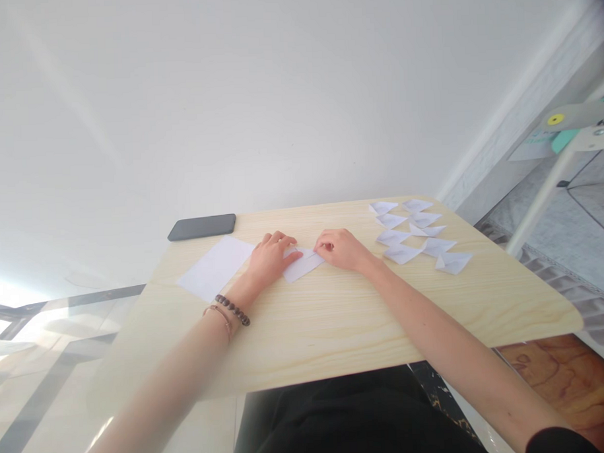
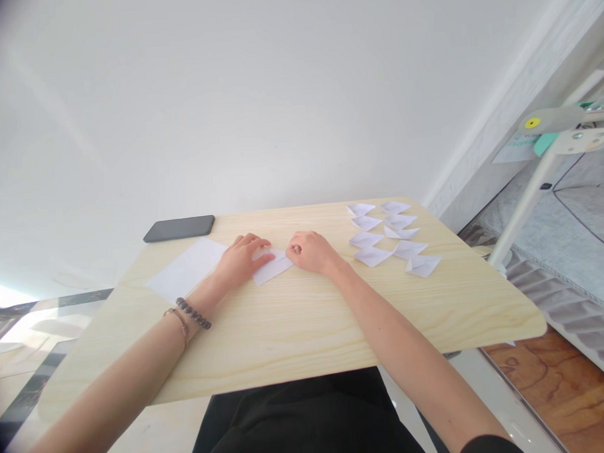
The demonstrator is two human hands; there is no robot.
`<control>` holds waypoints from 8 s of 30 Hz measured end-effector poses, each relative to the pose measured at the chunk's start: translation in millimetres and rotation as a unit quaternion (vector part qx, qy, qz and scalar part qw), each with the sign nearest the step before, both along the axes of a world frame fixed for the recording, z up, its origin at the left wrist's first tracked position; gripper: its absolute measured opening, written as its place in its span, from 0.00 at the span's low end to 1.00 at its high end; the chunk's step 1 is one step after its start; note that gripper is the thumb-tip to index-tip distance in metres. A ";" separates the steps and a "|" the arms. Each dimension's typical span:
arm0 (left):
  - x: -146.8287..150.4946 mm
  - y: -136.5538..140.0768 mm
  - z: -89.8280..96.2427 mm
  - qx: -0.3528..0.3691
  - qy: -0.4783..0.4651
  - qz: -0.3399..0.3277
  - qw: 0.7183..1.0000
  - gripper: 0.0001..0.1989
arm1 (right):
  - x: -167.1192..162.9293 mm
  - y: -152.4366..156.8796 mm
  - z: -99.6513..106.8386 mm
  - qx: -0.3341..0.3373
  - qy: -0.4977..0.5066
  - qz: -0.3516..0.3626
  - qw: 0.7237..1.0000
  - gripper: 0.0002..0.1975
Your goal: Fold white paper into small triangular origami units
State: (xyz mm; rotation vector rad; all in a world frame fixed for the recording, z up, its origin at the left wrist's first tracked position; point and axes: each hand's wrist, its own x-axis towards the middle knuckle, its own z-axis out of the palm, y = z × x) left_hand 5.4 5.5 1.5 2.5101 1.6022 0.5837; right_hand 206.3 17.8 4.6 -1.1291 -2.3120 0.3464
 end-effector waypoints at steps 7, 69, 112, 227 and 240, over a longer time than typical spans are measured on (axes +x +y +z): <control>-3.3 9.6 -5.4 -0.057 -0.087 -0.002 0.995 0.17 | -14.4 0.6 -14.5 0.013 0.004 -0.066 0.998 0.12; -10.4 -1.0 11.1 -0.283 -0.307 -0.060 0.906 0.16 | -3.5 -5.1 9.8 -0.171 0.059 0.083 0.980 0.06; -5.0 -14.1 10.0 -0.244 -0.238 -0.065 0.938 0.18 | -11.3 -11.2 1.4 -0.158 0.080 0.106 0.978 0.11; 1.5 -19.0 7.7 0.059 0.146 -0.070 0.985 0.19 | 14.0 7.7 -11.6 -0.108 0.110 0.007 0.988 0.10; -1.1 -20.1 9.4 0.067 0.146 -0.125 0.979 0.17 | -6.4 8.9 -16.4 -0.040 -0.001 -0.087 0.995 0.12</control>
